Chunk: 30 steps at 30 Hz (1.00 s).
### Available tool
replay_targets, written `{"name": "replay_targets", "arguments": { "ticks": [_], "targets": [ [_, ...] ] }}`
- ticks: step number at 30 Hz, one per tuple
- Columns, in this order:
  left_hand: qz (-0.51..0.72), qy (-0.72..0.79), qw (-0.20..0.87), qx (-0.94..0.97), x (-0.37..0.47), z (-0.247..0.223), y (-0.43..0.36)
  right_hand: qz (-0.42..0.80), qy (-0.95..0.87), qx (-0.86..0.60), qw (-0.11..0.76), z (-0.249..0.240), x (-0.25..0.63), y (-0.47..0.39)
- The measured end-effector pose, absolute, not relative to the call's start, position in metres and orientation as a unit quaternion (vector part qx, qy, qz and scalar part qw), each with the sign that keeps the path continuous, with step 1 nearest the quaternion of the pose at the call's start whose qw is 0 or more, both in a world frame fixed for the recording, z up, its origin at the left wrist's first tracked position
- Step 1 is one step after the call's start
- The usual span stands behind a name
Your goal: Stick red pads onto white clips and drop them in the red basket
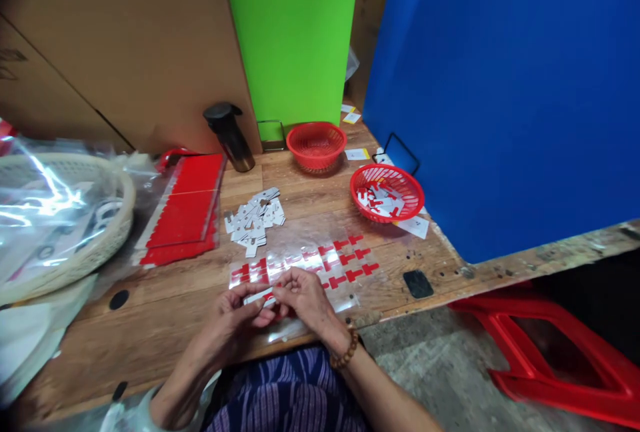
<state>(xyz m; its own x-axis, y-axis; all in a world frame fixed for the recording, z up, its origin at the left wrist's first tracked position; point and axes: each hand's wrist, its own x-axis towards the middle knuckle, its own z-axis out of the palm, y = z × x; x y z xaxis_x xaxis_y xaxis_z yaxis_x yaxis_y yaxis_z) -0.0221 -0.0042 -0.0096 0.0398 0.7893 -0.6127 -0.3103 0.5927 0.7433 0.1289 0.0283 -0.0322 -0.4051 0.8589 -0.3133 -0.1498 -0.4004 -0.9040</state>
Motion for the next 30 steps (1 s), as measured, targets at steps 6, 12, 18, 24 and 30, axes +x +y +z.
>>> {"name": "replay_targets", "arguments": {
  "ticks": [6, 12, 18, 24, 30],
  "targets": [
    [0.394, 0.545, 0.706, 0.222, -0.018, -0.019, -0.002, 0.735, -0.421, -0.417, 0.330, -0.033, 0.138, 0.033],
    [0.416, 0.548, 0.690, 0.225, -0.015, -0.016, 0.001, 0.691, -0.495, -0.443, 0.285, -0.023, 0.164, 0.042],
    [0.462, 0.544, 0.672, 0.196, -0.017, -0.022, 0.002, 0.612, -0.300, -0.444, 0.582, -0.010, 0.199, 0.080],
    [0.490, 0.537, 0.669, 0.156, -0.021, -0.037, -0.001, 0.589, -0.282, -0.454, 0.606, -0.017, 0.178, 0.101],
    [0.506, 0.523, 0.671, 0.142, -0.021, -0.042, -0.003, 0.396, -0.695, -0.500, 0.332, -0.028, 0.106, 0.101]
  ]
}}
